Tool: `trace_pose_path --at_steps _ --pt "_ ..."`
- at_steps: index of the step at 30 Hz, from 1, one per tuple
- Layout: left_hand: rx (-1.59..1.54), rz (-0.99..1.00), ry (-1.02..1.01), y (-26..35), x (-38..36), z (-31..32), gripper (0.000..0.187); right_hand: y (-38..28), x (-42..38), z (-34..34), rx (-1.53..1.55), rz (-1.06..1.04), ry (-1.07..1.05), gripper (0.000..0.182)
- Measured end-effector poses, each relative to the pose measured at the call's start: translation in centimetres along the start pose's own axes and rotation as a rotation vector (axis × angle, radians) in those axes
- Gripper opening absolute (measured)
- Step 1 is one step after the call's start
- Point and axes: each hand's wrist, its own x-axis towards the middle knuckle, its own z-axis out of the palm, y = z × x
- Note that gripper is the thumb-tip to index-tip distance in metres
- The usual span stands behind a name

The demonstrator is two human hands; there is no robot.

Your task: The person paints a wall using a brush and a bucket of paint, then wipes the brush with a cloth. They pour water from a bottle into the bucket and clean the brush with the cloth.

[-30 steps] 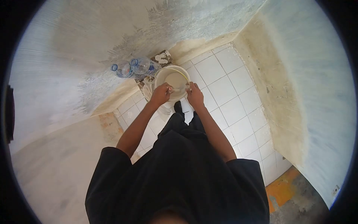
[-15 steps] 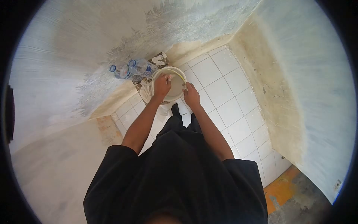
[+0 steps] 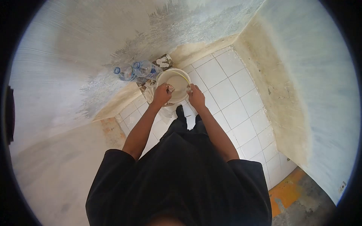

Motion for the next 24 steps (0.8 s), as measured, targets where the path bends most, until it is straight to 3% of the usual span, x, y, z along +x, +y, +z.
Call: trace_pose_path --at_steps 13,19,24 --pt "0.137 0.057 0.317 2.0 2.8 1.5 0.015 0.0 0.0 -0.1 -0.032 0.01 -0.015 0.023" --pt "-0.119 0.075 0.142 3.5 0.9 2.4 0.017 0.0 0.0 0.0 -0.072 -0.012 0.01 0.024" --pt "-0.039 0.037 0.027 2.9 -0.8 1.3 0.019 0.1 0.0 0.0 -0.04 -0.015 0.01 0.023"
